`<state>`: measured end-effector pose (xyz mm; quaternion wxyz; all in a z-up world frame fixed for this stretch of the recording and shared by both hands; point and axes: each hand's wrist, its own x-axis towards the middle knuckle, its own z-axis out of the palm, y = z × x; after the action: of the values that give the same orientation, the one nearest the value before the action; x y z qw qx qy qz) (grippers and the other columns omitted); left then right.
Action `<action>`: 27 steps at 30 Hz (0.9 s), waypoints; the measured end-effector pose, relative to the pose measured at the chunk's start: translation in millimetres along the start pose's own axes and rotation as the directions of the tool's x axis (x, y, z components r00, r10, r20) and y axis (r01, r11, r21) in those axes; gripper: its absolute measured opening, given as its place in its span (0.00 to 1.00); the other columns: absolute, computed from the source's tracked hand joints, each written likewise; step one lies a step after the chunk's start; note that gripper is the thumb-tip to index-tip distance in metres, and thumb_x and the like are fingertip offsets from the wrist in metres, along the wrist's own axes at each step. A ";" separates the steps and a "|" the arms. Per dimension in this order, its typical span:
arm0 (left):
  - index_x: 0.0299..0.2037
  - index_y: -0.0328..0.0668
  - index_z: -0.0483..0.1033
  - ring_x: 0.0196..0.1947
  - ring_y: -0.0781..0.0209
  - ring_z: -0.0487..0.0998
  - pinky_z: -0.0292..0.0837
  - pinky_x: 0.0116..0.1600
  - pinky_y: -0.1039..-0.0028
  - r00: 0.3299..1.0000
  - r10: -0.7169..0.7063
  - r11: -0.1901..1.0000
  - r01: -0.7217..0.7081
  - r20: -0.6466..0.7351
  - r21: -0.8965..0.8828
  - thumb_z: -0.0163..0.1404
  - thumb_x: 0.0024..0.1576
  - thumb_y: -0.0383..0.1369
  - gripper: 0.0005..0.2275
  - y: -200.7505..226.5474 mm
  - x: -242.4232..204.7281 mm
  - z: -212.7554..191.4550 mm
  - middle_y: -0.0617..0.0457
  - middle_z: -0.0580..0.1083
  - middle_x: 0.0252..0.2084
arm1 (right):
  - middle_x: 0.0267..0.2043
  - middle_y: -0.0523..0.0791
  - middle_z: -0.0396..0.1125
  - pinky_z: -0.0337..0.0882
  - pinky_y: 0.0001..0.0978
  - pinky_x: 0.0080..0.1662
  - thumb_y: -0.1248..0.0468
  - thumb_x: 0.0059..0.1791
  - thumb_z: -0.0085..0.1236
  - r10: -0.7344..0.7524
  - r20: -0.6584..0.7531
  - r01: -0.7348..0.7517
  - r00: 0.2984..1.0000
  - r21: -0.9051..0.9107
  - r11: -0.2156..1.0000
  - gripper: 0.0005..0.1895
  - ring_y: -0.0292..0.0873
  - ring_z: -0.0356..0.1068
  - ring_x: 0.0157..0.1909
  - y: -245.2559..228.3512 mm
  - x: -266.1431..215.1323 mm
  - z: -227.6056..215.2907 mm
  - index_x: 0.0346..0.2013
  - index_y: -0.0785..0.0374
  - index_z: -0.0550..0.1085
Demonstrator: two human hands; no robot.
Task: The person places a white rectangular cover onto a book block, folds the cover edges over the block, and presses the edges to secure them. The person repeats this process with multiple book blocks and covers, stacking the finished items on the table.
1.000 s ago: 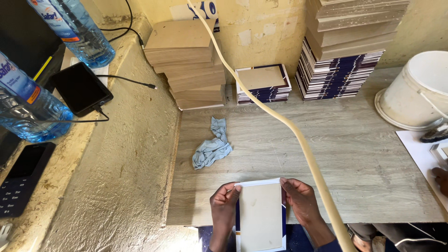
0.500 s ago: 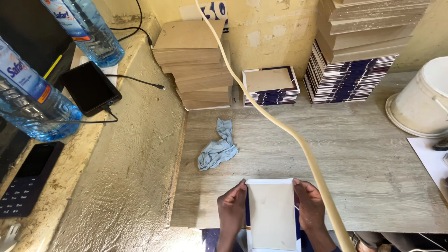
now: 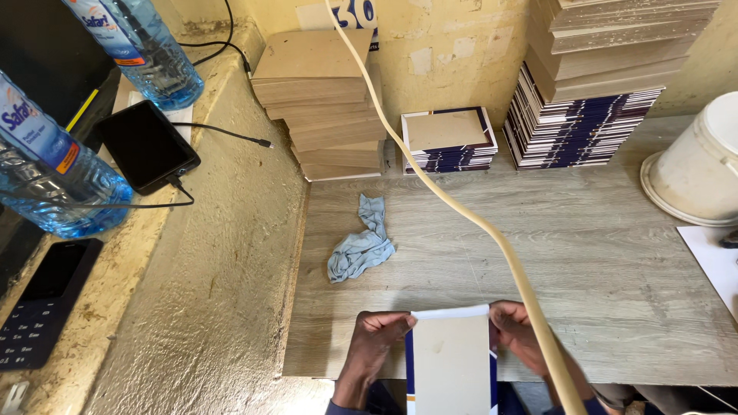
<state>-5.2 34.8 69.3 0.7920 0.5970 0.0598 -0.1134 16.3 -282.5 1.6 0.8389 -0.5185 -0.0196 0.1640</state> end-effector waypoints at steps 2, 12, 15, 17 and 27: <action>0.21 0.53 0.69 0.30 0.72 0.53 0.47 0.37 0.77 0.984 0.055 0.997 -0.063 0.169 0.042 0.62 0.64 0.27 0.19 6.1 7.4 -6.5 0.67 0.57 0.26 | 0.26 0.51 0.70 0.69 0.41 0.36 0.54 0.51 0.65 0.135 0.168 -0.122 0.977 -0.087 0.989 0.22 0.48 0.70 0.30 -23.8 8.3 -6.0 0.31 0.75 0.79; 0.39 0.51 0.90 0.48 0.51 0.78 0.75 0.57 0.63 0.928 0.372 0.403 -0.195 0.035 0.894 0.62 0.58 0.33 0.04 -32.2 109.6 -28.1 0.54 0.79 0.39 | 0.35 0.47 0.75 0.75 0.49 0.51 0.51 0.43 0.63 -0.240 0.032 0.130 0.970 -0.907 0.401 0.18 0.50 0.76 0.37 -3.9 103.8 23.2 0.43 0.56 0.84; 0.34 0.48 0.85 0.43 0.50 0.75 0.72 0.50 0.62 0.854 0.502 0.206 -0.275 0.140 0.939 0.57 0.50 0.24 0.07 -58.5 112.6 -27.9 0.53 0.75 0.38 | 0.50 0.40 0.72 0.67 0.48 0.57 0.32 0.41 0.70 -0.121 0.086 0.091 0.989 -0.995 0.037 0.30 0.50 0.68 0.56 23.1 111.7 27.1 0.45 0.47 0.79; 0.31 0.41 0.81 0.37 0.42 0.74 0.72 0.40 0.59 0.786 0.570 0.070 -0.336 0.239 0.939 0.52 0.42 0.12 0.14 -64.9 96.4 -15.6 0.47 0.74 0.38 | 0.48 0.37 0.73 0.63 0.42 0.56 0.41 0.42 0.74 -0.089 0.122 0.124 0.989 -0.992 0.026 0.24 0.47 0.66 0.56 36.2 110.1 34.2 0.43 0.48 0.77; 0.75 0.42 0.64 0.47 0.41 0.73 0.67 0.54 0.50 0.856 0.491 -0.175 -0.085 0.162 0.981 0.35 0.70 0.47 0.27 -70.1 34.0 36.6 0.41 0.73 0.55 | 0.49 0.51 0.74 0.74 0.44 0.49 0.62 0.50 0.53 -0.206 0.209 0.086 0.956 -0.870 -0.485 0.12 0.55 0.77 0.46 56.8 56.7 81.8 0.46 0.62 0.76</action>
<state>8.6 -22.3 6.4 0.0777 0.9830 -0.0729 0.1498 38.8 -171.8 -18.3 0.0084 -0.9782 -0.1942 -0.0727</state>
